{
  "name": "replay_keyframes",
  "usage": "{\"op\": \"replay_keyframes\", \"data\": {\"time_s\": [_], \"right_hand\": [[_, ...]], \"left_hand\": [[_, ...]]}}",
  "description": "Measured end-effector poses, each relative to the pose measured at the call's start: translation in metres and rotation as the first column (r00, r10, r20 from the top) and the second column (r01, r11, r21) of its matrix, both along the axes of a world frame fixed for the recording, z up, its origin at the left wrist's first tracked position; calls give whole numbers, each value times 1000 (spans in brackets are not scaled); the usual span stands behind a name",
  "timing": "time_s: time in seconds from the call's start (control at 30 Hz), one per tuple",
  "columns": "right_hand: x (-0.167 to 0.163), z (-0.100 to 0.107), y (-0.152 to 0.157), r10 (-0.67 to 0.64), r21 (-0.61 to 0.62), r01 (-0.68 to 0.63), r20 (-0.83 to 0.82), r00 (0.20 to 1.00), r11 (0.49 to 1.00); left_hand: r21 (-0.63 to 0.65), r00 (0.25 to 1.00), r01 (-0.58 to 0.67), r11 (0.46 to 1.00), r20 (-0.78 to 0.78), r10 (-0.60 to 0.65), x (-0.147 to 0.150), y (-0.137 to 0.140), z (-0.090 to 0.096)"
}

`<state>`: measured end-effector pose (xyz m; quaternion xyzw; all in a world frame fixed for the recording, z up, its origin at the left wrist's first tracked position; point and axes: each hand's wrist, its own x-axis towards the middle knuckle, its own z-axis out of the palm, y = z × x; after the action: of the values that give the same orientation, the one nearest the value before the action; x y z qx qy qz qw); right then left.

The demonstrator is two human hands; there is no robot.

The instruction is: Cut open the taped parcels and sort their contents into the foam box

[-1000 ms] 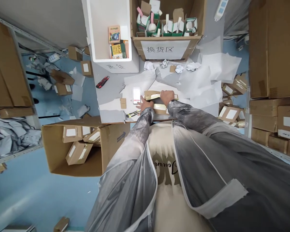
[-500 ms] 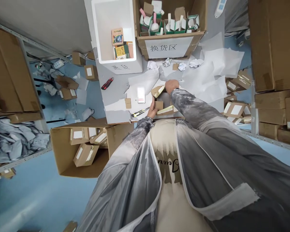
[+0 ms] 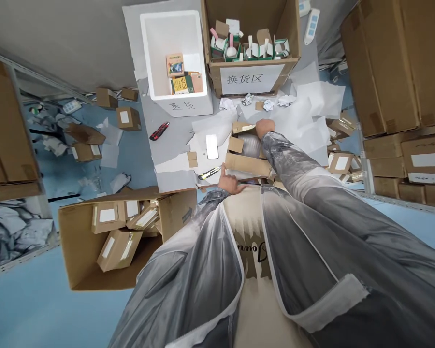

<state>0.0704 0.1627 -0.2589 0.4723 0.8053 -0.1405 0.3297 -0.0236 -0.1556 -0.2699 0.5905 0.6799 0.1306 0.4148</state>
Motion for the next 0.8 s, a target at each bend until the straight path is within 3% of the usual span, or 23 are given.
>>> {"op": "replay_keyframes", "data": {"time_s": [0.1,0.2,0.3,0.4,0.47,0.6,0.7,0.8], "right_hand": [[4,3,-3,-24,-30,25,17,1000,999],[15,6,-21,-31,-44,30,-30,999,999],[28,13,-50,-56,46,61,-100,993,997],[40,26,-77,-86,160,104,-114,990,982],[47,34,-92,-124,218,144,-101,987,965],[64,38,-115,-322,259,334,-92,942,906],[73,38,-130,-502,207,505,-73,862,838],[74,45,-141,-531,194,538,-93,842,820]], "left_hand": [[43,999,21,999,-33,-19,-8,12,6],[138,998,2,990,-58,6,-11,46,13],[231,998,67,971,-1,-69,-3,84,18],[159,982,159,974,72,-172,5,109,17],[111,983,161,981,73,-170,7,117,13],[161,991,116,980,47,-125,-6,123,-1],[102,969,246,964,-21,-246,-20,125,-12],[62,930,365,929,-67,-361,-29,114,-16]]}}
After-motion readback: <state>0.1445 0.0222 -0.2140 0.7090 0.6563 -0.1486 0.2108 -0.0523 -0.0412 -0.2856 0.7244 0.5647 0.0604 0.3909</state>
